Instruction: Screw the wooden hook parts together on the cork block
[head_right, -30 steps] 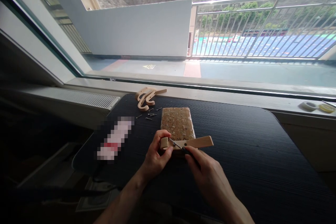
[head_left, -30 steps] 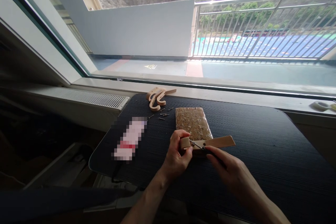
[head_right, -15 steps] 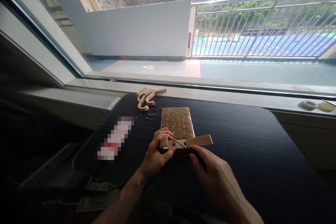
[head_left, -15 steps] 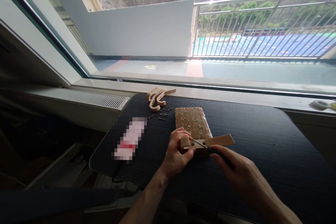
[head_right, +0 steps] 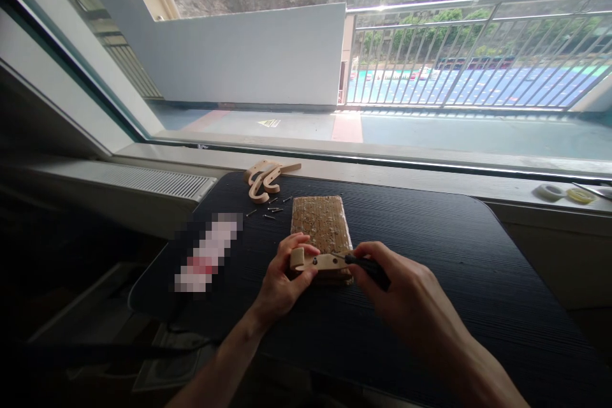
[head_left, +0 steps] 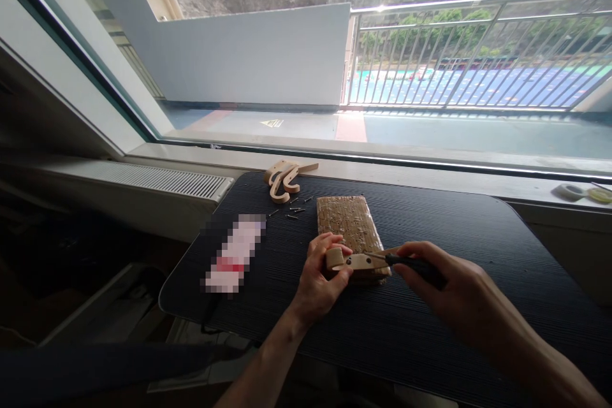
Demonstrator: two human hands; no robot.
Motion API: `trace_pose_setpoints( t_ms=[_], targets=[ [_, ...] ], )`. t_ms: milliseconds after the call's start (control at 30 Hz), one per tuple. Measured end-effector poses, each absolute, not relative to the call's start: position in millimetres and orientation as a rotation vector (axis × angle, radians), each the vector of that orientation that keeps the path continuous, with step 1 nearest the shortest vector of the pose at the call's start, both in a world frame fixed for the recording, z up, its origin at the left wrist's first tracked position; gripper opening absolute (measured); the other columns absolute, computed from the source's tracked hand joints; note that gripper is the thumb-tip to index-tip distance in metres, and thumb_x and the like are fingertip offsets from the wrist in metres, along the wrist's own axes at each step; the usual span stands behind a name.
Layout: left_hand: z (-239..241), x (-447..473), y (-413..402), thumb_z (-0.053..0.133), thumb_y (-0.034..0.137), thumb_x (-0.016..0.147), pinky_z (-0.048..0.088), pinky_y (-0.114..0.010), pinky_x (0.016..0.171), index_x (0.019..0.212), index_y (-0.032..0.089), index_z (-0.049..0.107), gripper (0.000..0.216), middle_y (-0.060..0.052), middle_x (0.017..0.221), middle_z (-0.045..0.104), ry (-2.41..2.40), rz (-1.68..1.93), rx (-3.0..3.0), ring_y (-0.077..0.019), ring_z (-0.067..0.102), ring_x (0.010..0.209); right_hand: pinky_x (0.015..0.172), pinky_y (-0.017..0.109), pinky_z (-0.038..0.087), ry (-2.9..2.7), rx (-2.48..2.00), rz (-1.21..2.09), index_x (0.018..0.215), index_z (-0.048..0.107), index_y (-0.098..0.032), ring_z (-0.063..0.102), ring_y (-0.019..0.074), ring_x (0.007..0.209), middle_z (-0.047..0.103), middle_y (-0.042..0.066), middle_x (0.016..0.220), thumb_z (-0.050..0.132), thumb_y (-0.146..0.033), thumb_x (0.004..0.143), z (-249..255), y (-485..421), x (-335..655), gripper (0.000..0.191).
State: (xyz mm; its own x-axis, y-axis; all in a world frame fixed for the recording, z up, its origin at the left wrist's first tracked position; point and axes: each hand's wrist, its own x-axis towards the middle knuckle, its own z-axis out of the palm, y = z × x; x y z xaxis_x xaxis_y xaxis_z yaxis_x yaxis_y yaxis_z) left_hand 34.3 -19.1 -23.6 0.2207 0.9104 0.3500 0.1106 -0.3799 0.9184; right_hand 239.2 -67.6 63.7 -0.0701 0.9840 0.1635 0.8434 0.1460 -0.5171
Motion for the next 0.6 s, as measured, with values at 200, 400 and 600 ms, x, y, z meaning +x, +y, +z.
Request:
trace_pose_setpoints(
  t_ms=[200,400,600],
  targets=[
    [-21.3,32.8,-18.0,0.061,0.01,0.076,0.037,-0.041,0.104,0.113,0.023,0.055,0.04,-0.004,0.097,0.067,0.963,1.234,1.643,-0.0209,0.049,0.119,0.049,0.024,0.039,-2.051,-1.684,0.337,0.094,0.054,-0.023,0.051,0.0115,0.049,0.063,-0.002,0.066,0.048,-0.042,0.088,88.1,-53.8,223.8,0.021],
    [-19.2,32.5,-17.6,0.062,0.009,0.075,0.04,-0.038,0.1,0.109,0.024,0.058,0.037,-0.004,0.096,0.065,0.978,1.24,1.626,-0.0203,0.051,0.114,0.049,0.024,0.033,-2.216,-1.653,0.256,0.09,0.054,-0.023,0.049,0.0109,0.047,0.06,-0.004,0.062,0.045,-0.04,0.089,97.4,-45.2,213.0,0.019],
    [-21.2,32.8,-17.1,0.061,0.009,0.076,0.038,-0.039,0.102,0.108,0.024,0.057,0.036,-0.004,0.095,0.065,0.957,1.238,1.629,-0.0203,0.049,0.115,0.049,0.024,0.031,-2.24,-1.664,0.271,0.091,0.054,-0.022,0.048,0.0109,0.048,0.061,-0.003,0.064,0.045,-0.039,0.089,100.3,-44.0,212.1,0.019]
  ],
)
